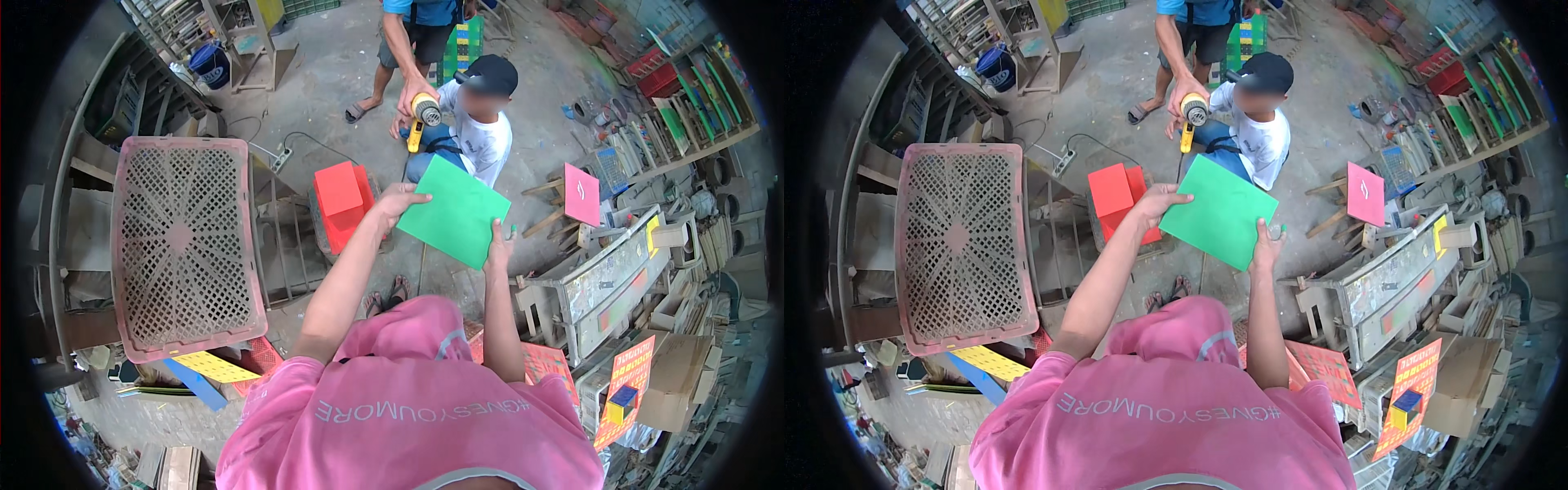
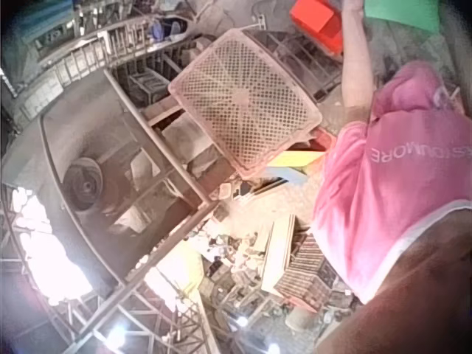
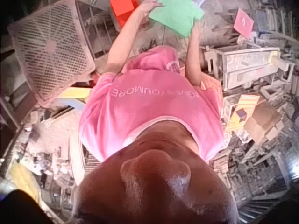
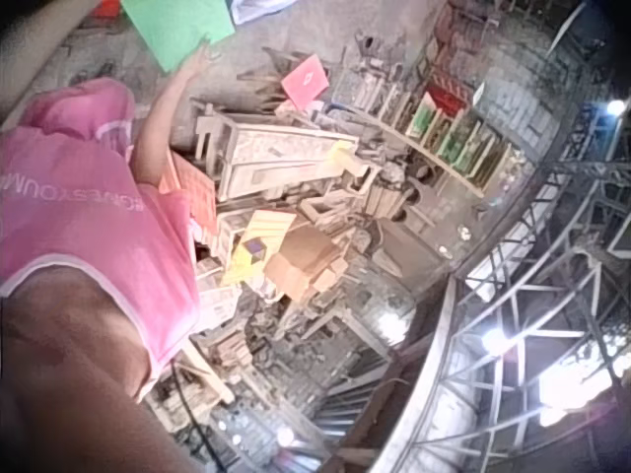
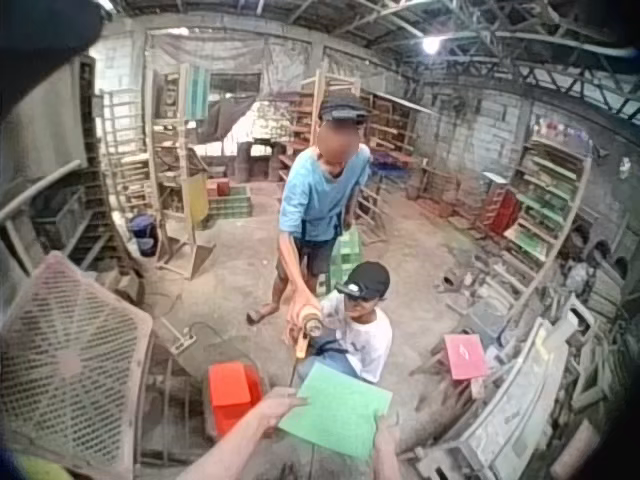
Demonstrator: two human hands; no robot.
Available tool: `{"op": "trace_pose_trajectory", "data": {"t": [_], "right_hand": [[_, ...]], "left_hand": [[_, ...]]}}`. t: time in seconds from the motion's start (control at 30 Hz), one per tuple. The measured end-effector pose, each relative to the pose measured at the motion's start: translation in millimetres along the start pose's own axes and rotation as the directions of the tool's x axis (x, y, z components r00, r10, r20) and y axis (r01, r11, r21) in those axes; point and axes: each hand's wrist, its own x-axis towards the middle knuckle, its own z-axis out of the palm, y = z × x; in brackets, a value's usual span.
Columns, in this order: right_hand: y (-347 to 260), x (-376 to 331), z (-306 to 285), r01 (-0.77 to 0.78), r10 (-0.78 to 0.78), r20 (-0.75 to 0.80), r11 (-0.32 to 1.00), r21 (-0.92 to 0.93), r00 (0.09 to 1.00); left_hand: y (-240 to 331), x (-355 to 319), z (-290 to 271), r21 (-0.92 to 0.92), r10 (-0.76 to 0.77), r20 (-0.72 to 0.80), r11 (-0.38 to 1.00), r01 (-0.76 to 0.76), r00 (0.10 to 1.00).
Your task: The person paints a rectangular wooden board green using their fingers. They dip their fingers into a paint can and apply the paint to the edges and surfaces of the board. The person then hands the painted board to a coworker who is using a heat gun on another piece of wood.
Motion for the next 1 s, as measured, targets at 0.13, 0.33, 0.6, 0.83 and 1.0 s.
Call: {"op": "trace_pose_trajectory", "data": {"t": [0.13,0.33,0.6,0.83,1.0], "right_hand": [[-6.2,19.3,6.6,0.049,-0.049,0.022,0.999,0.014,0.999],[-18.7,36.6,34.7,0.035,-0.035,-0.014,0.999,0.038,0.999],[-28.1,48.9,38.1,0.074,-0.074,0.019,0.997,0.038,0.997],[-36.3,48.9,45.6,0.065,-0.069,0.04,0.993,0.1,0.997],[-39.7,46.6,45.6,0.07,-0.075,0.048,0.993,0.093,0.996]], "left_hand": [[22.7,7.2,6.8,-0.002,0.027,-0.001,1.0,-0.027,1.0],[46.2,36.9,-5.3,0.031,0.015,-0.006,0.999,-0.015,1.0],[53.4,37.9,-5.4,-0.02,0.031,0.046,0.999,-0.03,0.998],[59.3,35.9,-9.6,-0.017,0.067,0.094,0.998,-0.065,0.993],[53.3,24.0,-22.1,-0.012,0.103,0.107,0.995,-0.103,0.989]]}}
